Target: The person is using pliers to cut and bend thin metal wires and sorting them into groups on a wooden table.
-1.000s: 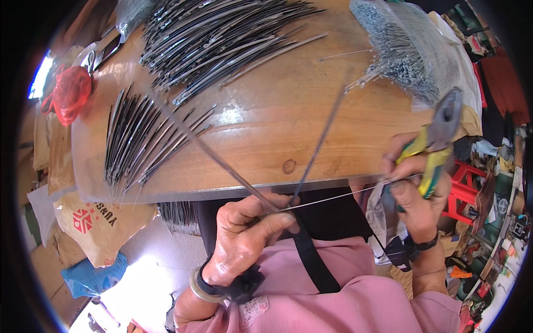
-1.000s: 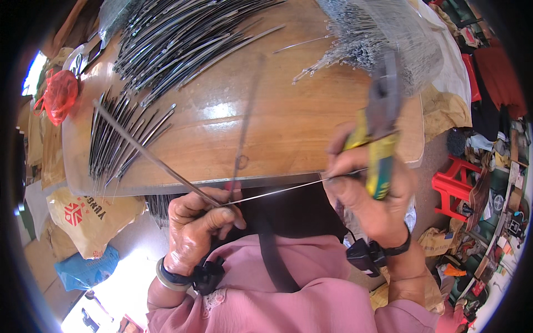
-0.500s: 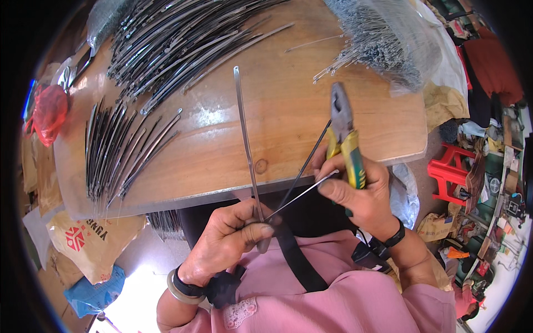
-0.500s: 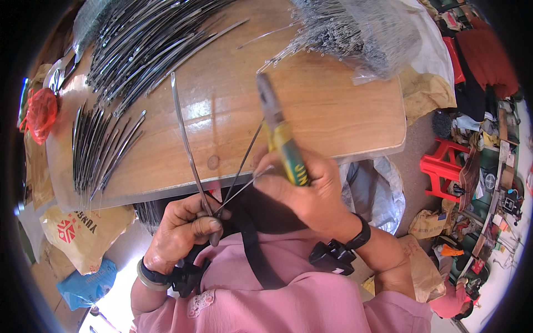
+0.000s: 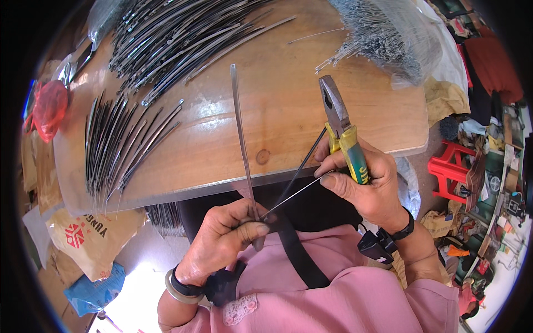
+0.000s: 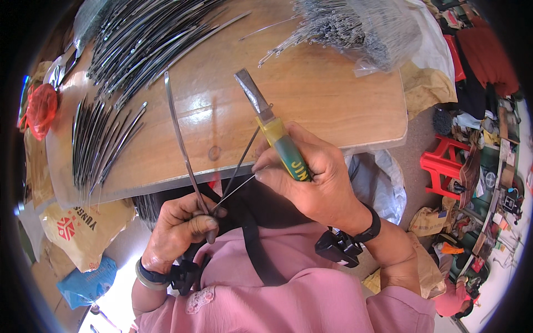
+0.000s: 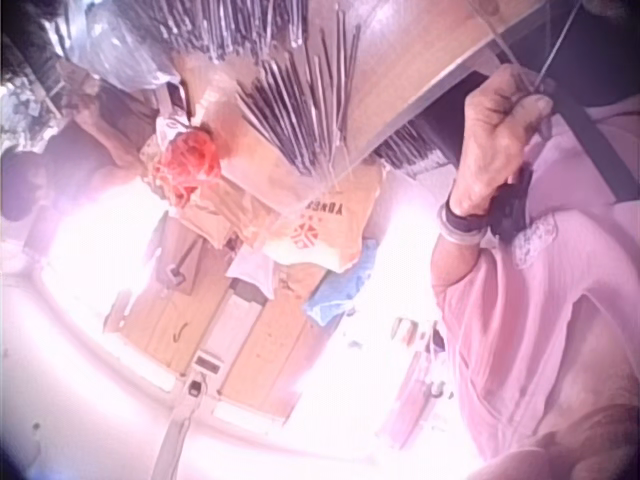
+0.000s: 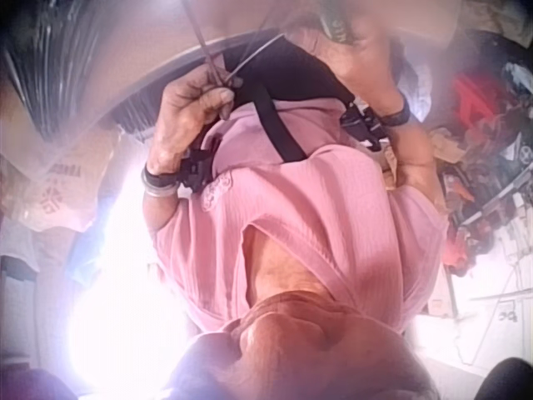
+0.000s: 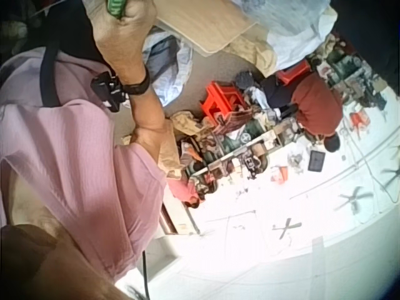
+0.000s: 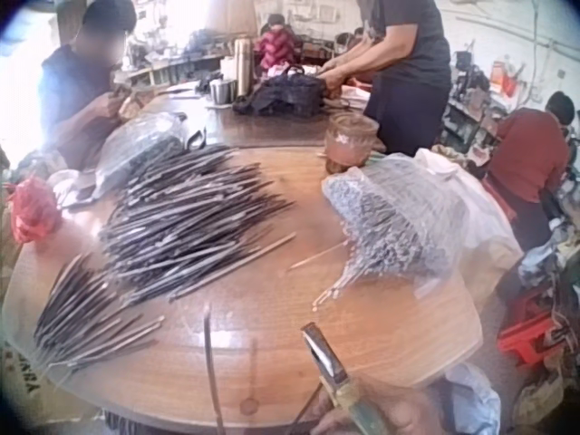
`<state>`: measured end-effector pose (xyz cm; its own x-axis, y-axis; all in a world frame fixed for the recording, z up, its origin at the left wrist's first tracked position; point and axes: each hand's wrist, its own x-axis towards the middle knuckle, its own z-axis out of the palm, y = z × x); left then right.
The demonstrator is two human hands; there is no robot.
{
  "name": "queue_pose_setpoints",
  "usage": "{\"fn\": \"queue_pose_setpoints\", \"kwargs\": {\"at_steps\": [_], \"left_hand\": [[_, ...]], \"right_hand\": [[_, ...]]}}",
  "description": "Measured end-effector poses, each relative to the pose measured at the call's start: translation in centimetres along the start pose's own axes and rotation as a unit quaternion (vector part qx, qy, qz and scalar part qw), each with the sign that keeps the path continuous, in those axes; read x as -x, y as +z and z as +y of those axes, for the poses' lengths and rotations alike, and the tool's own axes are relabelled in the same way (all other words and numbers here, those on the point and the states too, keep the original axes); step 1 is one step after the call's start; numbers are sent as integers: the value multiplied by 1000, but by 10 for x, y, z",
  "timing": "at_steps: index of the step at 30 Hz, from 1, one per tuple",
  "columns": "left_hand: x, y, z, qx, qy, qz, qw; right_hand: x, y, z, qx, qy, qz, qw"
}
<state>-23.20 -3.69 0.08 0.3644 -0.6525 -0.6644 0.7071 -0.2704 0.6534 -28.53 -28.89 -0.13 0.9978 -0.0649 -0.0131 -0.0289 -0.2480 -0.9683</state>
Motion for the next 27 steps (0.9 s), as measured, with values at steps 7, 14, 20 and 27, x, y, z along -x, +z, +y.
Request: {"fn": "queue_pose_setpoints", "kwargs": {"at_steps": [7,14,20,27], "left_hand": [[-2,-5,-5,-13,14,-8,1000],[-1,-4,-5,-36,-27,-14,999],[0,1,-5,-22,-32,-10,999],[2,-3,5,-30,-23,-11,999]], "right_hand": [[-3,-7,-9,80,-39,-50,995],[-19,-8,-30,282,-156,-103,941],[-28,-5,-21,326,-196,-182,907],[-28,-6,-14,309,-196,-179,913]]}}
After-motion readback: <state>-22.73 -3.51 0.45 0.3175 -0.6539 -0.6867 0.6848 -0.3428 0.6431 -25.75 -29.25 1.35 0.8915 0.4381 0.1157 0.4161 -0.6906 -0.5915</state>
